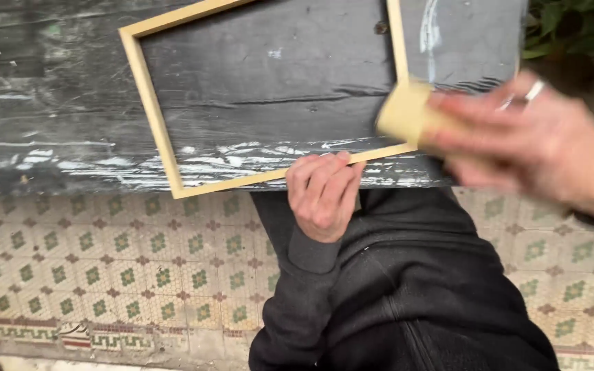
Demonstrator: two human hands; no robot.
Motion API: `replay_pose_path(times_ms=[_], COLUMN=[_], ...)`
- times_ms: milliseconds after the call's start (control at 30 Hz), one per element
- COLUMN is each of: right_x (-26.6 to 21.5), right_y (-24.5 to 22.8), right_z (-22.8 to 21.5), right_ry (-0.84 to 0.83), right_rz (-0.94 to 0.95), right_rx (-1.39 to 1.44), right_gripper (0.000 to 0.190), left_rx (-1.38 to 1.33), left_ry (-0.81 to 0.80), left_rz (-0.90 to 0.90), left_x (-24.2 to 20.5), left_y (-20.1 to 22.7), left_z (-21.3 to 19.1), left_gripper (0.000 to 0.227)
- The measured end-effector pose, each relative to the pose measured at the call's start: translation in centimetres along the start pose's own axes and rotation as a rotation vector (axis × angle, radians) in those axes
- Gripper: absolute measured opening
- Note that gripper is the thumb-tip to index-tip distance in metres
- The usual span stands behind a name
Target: Sanding the corners and edges of a wooden picture frame using a sanding block.
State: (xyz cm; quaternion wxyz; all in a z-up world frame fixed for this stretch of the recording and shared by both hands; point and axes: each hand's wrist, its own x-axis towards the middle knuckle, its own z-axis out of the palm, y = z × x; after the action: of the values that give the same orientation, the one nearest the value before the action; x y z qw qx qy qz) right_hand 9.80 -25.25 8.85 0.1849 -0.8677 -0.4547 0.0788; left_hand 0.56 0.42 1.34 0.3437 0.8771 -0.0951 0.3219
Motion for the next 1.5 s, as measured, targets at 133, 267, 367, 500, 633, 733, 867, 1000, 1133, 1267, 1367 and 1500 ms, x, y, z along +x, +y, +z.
replay_pose_path(times_ms=[133, 267, 367, 500, 633, 733, 867, 1000, 1133, 1267, 1367, 1500], right_x=[-0.8, -0.4, -0.9, 0.3, -1.0, -0.1, 0.5, -1.4, 1.0, 2.5, 2.4, 3.4], right_y=[-0.8, -1.4, 0.8, -1.7, 0.1, -2.1, -3.0, 2.8, 3.6, 2.6, 1.0, 0.5], right_z=[1.2, -0.5, 1.6, 0.9, 0.8, 0.4, -1.9, -1.4, -1.2, -2.2, -3.0, -4.6], right_ry=[0.061, 0.066, 0.092, 0.172, 0.077, 0.085, -0.006, 0.112, 0.238, 0.259, 0.18, 0.151], right_rz=[0.106, -0.068, 0.037, 0.055, -0.024, 0.055, 0.066, 0.093, 0.176, 0.348, 0.442, 0.455], right_rx=[-0.096, 0.059, 0.044, 0.074, -0.026, -0.036, 0.108, 0.096, 0.243, 0.4, 0.42, 0.408], right_gripper=[0.059, 0.056, 0.053, 0.05, 0.054, 0.056, 0.061, 0.059, 0.057, 0.058, 0.057, 0.055], left_rx=[-0.052, -0.018, -0.025, -0.031, -0.009, -0.031, -0.039, 0.131, 0.072, 0.109, 0.078, 0.039], left_ry=[-0.044, 0.034, 0.011, -0.02, 0.006, -0.018, -0.036, -0.037, 0.033, 0.047, -0.04, -0.091], left_rz=[-0.032, 0.005, -0.009, -0.016, -0.031, -0.057, -0.007, -0.005, 0.016, -0.081, -0.201, -0.331], left_x=[-0.5, -0.3, -0.7, -0.4, -0.1, -0.3, 0.4, -0.5, -3.8, -6.0, -5.6, -4.8], left_y=[1.1, 0.2, 0.5, 0.4, 0.7, 1.2, 1.2, 1.3, 0.4, 1.8, 2.5, 3.7], left_z=[-0.4, 0.4, 0.1, 0.3, -0.2, -0.4, -0.9, 0.1, 1.9, 3.1, 2.2, 1.6], left_gripper=[0.026, 0.026, 0.026, 0.026, 0.025, 0.024, 0.023, 0.025, 0.014, 0.011, 0.01, 0.01])
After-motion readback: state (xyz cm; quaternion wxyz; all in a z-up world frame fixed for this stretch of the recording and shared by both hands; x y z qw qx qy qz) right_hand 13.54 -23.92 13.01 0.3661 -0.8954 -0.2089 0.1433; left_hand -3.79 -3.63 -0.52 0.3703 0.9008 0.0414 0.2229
